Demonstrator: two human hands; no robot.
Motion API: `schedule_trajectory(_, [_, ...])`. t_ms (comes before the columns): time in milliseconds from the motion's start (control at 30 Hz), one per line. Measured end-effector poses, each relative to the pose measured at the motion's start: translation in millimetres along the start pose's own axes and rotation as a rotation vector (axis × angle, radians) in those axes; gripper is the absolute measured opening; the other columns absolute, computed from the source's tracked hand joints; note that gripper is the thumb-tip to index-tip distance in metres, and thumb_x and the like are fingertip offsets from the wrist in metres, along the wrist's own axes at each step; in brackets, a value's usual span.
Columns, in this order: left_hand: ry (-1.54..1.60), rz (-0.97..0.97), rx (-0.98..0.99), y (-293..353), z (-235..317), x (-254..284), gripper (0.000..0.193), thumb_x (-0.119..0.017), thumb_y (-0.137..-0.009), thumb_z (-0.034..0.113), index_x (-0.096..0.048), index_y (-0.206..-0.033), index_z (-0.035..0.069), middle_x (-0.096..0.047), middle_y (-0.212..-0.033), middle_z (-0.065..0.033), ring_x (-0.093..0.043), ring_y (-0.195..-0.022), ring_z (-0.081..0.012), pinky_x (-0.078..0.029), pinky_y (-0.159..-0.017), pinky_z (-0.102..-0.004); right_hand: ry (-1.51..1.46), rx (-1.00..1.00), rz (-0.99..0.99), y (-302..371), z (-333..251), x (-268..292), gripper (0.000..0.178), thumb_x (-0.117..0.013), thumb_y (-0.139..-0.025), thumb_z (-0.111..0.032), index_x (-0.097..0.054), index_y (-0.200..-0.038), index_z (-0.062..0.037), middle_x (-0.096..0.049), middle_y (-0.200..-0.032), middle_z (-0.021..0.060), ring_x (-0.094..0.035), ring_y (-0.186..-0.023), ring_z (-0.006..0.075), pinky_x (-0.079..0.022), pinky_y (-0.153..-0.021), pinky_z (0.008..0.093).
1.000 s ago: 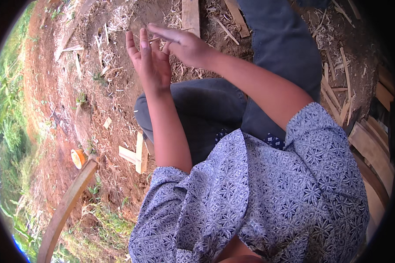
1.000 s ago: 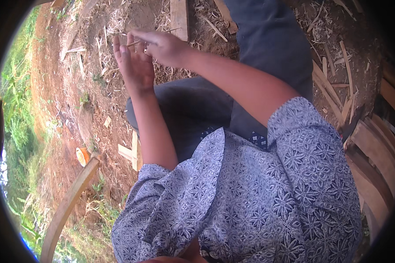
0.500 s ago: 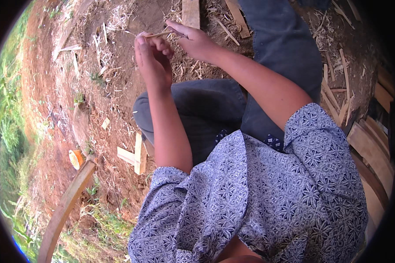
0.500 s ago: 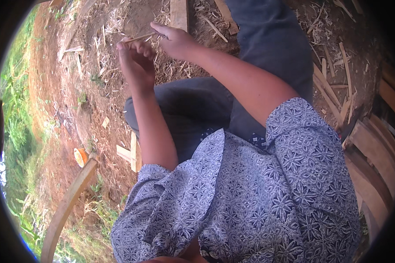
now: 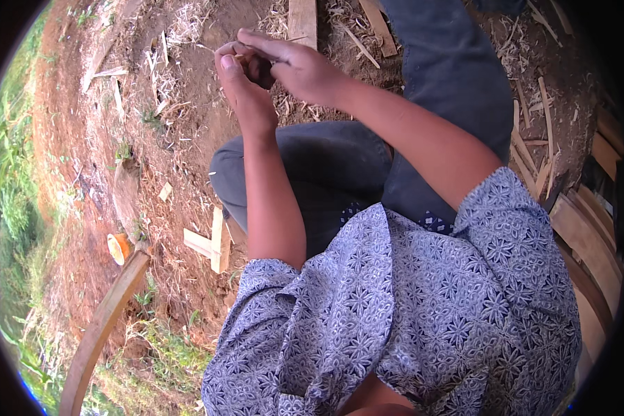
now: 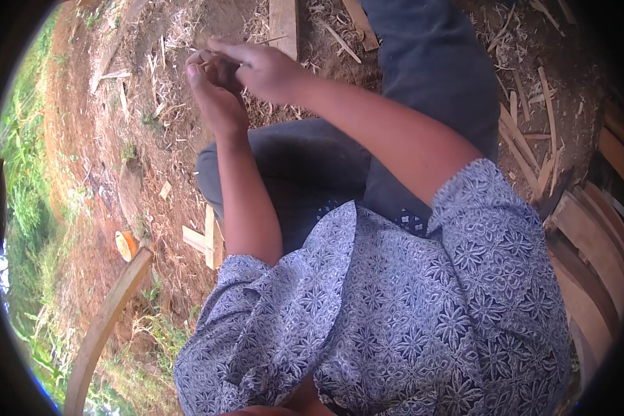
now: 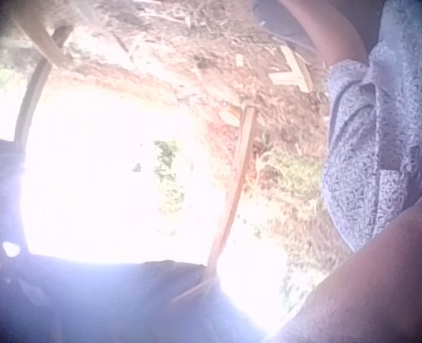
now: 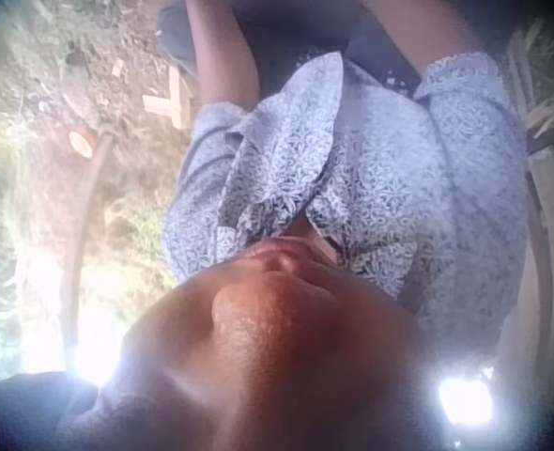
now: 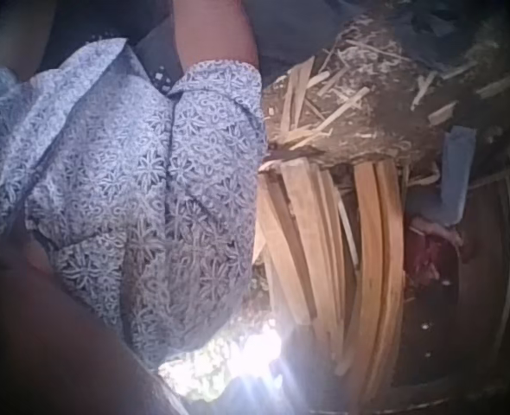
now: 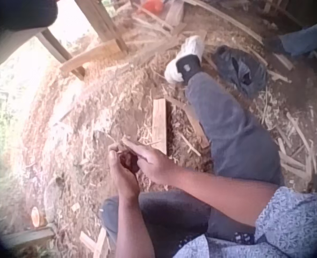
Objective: The person sits on the ground and uses a knife to shave and shape a thin wooden stick. They repeatedly scrape the surface of the stick to smooth it and occasionally inspect the progress by bending the stick.
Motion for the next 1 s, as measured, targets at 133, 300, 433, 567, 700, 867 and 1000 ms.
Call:
schedule_trajectory(133, [-0.074, -0.039, -0.013, -0.1, 9.6, -3.4, 0.046, -0.036, -0.109, 0.054, -0.049, -0.110, 0.010, -0.040, -0.074, 0.0005, -0.038, -0.063, -0.0105, -0.032, -0.056, -0.0265, 0.087, -0.245, 0.022, 3.3, 17.5, -0.8, 0.063, -0.045, -0.094, 0.004, -0.043, -0.155, -0.0062, -0.045, -0.159, 0.0135, -0.040, -0.148, 0.0219, -0.032, -0.122, 0.0313])
schedule_trajectory(300, [-0.040, 0.023, -0.001, 1.5, 5.4, -1.3, 0.049, -0.040, -0.108, 0.057, -0.049, -0.112, 0.009, -0.039, -0.074, 0.0021, -0.036, -0.063, -0.0092, -0.032, -0.056, -0.0268, -0.060, -0.214, -0.020, 4.1, 27.6, 0.0, 0.064, -0.045, -0.094, -0.001, -0.040, -0.157, -0.0083, -0.049, -0.156, 0.0172, -0.045, -0.145, 0.0216, -0.034, -0.119, 0.0320])
schedule_trajectory(433, [0.015, -0.038, -0.003, 3.9, 6.5, -8.5, 0.040, -0.043, -0.109, 0.047, -0.050, -0.109, 0.008, -0.036, -0.071, 0.0031, -0.035, -0.063, -0.0087, -0.031, -0.056, -0.0263, 0.038, -0.136, 0.056, 8.8, 12.4, -3.3, 0.064, -0.044, -0.094, -0.002, -0.040, -0.158, -0.0091, -0.050, -0.155, 0.0150, -0.051, -0.138, 0.0176, -0.041, -0.111, 0.0282])
schedule_trajectory(567, [0.064, -0.071, 0.009, 1.3, 13.4, -5.2, 0.032, -0.045, -0.109, 0.036, -0.054, -0.099, 0.007, -0.035, -0.069, 0.0044, -0.033, -0.059, -0.0071, -0.029, -0.054, -0.0252, -0.175, -0.301, -0.017, 12.0, 34.4, -1.6, 0.064, -0.044, -0.095, -0.002, -0.040, -0.158, -0.0083, -0.048, -0.157, 0.0153, -0.048, -0.142, 0.0199, -0.039, -0.114, 0.0299])
schedule_trajectory(700, [0.227, -0.087, 0.039, 3.0, 19.8, -7.6, 0.029, -0.049, -0.107, 0.030, -0.055, -0.092, 0.006, -0.035, -0.067, 0.0053, -0.030, -0.055, -0.0053, -0.026, -0.051, -0.0248, -0.100, -0.222, 0.016, 11.9, 12.0, -9.4, 0.065, -0.045, -0.093, 0.002, -0.040, -0.157, -0.0069, -0.046, -0.158, 0.0144, -0.045, -0.145, 0.0213, -0.036, -0.118, 0.0311])
schedule_trajectory(867, [0.200, -0.063, 0.061, 5.3, 18.4, -1.4, 0.025, -0.050, -0.107, 0.028, -0.054, -0.092, 0.008, -0.037, -0.067, 0.0055, -0.031, -0.053, -0.0055, -0.027, -0.049, -0.0249, -0.084, -0.054, -0.058, 12.1, 2.0, -12.7, 0.068, -0.045, -0.091, 0.007, -0.039, -0.157, -0.0059, -0.043, -0.160, 0.0140, -0.038, -0.150, 0.0225, -0.029, -0.124, 0.0325])
schedule_trajectory(1000, [0.127, -0.049, 0.033, 7.0, 20.8, -0.1, 0.024, -0.050, -0.108, 0.028, -0.055, -0.094, 0.009, -0.038, -0.068, 0.0047, -0.031, -0.052, -0.0063, -0.028, -0.049, -0.0245, -0.072, -0.100, -0.054, 12.3, 0.5, -18.1, 0.070, -0.040, -0.089, 0.011, -0.038, -0.158, -0.0047, -0.038, -0.163, 0.0152, -0.030, -0.154, 0.0236, -0.023, -0.126, 0.0330])
Point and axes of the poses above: each hand's wrist, its own y-axis away from the middle knuckle, its own x-axis out of the back of the hand, z = x × y, the point moved 9 cm from there along -y, towards the middle knuckle
